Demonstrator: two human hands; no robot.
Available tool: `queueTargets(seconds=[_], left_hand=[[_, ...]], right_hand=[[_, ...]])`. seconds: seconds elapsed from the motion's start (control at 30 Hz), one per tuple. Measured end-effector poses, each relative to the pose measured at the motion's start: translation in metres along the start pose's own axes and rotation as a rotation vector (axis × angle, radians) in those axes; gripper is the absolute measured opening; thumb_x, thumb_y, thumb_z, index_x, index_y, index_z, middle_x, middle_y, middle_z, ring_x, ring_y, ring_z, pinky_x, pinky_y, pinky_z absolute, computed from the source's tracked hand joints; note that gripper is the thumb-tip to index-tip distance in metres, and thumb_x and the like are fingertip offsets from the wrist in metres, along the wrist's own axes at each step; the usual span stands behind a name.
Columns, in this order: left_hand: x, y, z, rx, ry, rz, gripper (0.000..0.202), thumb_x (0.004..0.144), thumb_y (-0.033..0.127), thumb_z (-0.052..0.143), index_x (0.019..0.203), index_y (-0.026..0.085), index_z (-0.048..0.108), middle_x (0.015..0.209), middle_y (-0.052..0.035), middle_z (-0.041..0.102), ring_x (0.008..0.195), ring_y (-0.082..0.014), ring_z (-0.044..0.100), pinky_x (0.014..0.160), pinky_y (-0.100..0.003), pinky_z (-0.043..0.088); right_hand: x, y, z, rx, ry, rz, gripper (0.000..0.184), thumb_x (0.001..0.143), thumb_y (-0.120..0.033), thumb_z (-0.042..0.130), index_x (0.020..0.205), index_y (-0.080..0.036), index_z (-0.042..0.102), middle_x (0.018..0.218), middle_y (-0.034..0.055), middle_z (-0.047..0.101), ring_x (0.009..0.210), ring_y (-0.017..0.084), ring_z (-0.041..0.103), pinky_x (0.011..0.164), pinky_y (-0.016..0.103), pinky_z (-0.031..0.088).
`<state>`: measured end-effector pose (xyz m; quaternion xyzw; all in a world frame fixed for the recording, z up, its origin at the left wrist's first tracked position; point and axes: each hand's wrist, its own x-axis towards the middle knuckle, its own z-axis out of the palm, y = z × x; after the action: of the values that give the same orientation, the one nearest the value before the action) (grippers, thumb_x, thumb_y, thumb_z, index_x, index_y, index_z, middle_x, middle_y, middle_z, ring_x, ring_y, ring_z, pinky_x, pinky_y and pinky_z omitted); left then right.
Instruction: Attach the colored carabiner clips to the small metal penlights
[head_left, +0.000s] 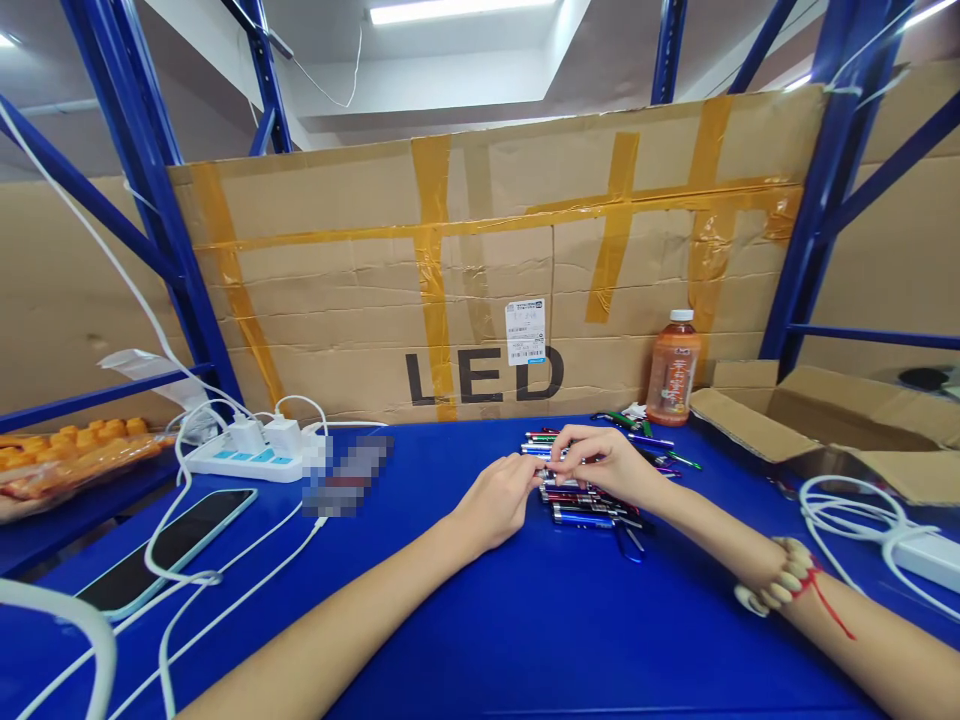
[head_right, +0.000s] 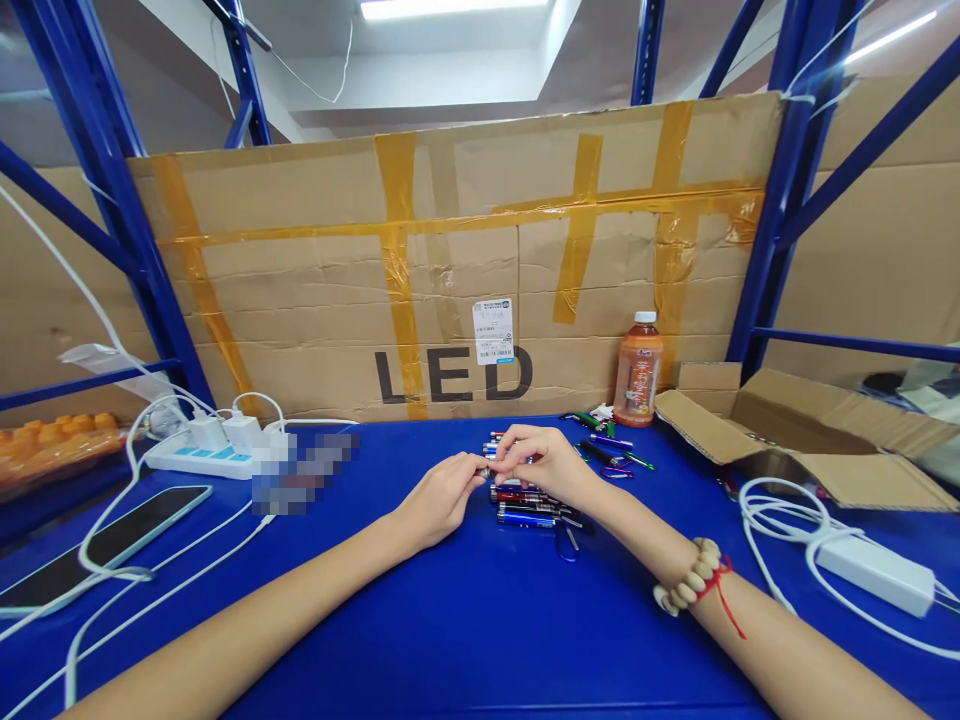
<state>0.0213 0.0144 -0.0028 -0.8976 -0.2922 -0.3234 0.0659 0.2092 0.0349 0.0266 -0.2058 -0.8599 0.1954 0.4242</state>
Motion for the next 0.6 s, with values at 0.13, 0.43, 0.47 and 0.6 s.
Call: queueTargets(seconds=[0.13,0.43,0.47,0.6], left_hand=[[-0.0013,0.0084,-0.0005,-0.032,0.006,-0.095,0.021,0.089,0.017,0.029,0.098,0.015,0.048,0.087,-0.0066,0.058,0.079,-0.0168,0.054,0.072,-0.029,0.044],[-0.0033,0.0109,-0.0008,-0.023,-0.002,-0.137,0.023,0.089,0.015,0.029,0.100,0.014,0.050,0.084,-0.0062,0.058,0.076,-0.0162,0.053,0.069,-0.027,0.044],[-0.0033,0.0105,-0.0004,-0.018,0.015,-0.126,0.024,0.089,0.016,0.030,0.100,0.014,0.051,0.086,-0.0061,0.059,0.078,-0.0164,0.053,0.070,-0.028,0.044],[-0.0035,0.0079,0.0017,-0.018,0.048,-0.102,0.024,0.090,0.018,0.032,0.102,0.016,0.052,0.091,-0.0044,0.062,0.080,-0.0163,0.053,0.073,-0.028,0.044]], right_hand=[[-0.0007,-0.0014,-0.0011,-0.043,-0.002,0.005,0.026,0.073,-0.037,0.062,0.058,-0.017,0.066,0.073,0.0056,0.059,0.064,0.012,0.057,0.060,0.026,0.047],[-0.0032,0.0013,0.0044,-0.039,0.024,0.024,0.029,0.074,-0.040,0.060,0.059,-0.016,0.066,0.071,0.0057,0.058,0.055,0.009,0.050,0.050,0.022,0.042],[-0.0032,0.0015,0.0045,-0.043,0.026,0.023,0.030,0.074,-0.041,0.060,0.059,-0.016,0.066,0.070,0.0056,0.058,0.055,0.009,0.050,0.049,0.022,0.041],[-0.0033,0.0032,0.0040,-0.079,0.000,0.018,0.032,0.073,-0.044,0.060,0.059,-0.016,0.066,0.067,0.0054,0.057,0.059,0.011,0.051,0.052,0.023,0.042]])
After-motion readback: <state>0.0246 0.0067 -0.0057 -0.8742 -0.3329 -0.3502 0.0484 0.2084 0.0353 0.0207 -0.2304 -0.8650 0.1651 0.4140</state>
